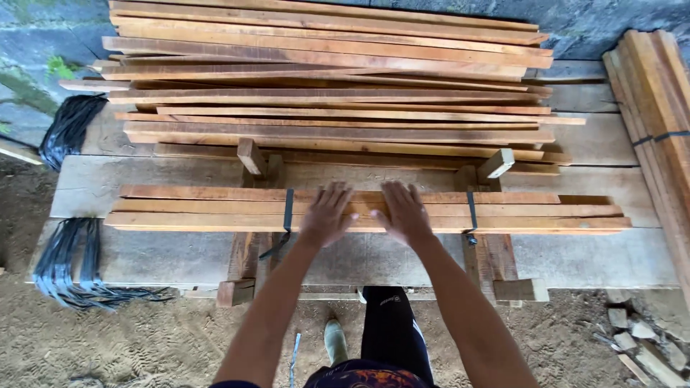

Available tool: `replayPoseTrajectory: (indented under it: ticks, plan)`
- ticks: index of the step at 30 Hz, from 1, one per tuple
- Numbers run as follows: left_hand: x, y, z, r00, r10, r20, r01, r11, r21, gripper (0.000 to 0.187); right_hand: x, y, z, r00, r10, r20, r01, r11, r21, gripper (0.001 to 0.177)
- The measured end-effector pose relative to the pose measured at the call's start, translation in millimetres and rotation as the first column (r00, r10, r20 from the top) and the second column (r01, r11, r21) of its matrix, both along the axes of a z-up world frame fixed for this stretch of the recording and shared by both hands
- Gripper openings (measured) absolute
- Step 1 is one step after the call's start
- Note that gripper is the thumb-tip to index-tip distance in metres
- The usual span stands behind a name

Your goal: Bundle several thin wood strips together using elastic straps on a workbench.

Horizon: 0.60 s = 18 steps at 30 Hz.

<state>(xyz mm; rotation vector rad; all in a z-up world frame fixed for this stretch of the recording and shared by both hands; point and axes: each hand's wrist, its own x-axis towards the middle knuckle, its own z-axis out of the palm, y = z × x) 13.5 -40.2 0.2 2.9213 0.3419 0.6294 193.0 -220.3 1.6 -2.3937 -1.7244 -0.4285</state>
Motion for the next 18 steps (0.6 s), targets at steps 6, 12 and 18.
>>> replayPoseTrajectory:
  ticks: [6,12,18]
  plan:
    - [-53,47,-2,0.918,-0.053,-0.394,0.165,0.952,0.258,0.131,22,-88,18,0.979,-0.005,0.205,0.009,1.0,-0.016,0.123]
    - [-36,43,-64,0.971,-0.04,0.235,-0.117,0.781,0.614,0.065,27,-82,-38,0.878,-0.154,0.454,0.1,0.985,0.14,0.081]
    - [-29,70,-77,0.985,-0.052,-0.163,0.116,0.904,0.412,0.111,49,-80,-48,0.963,-0.109,0.247,0.115,0.993,-0.012,0.107]
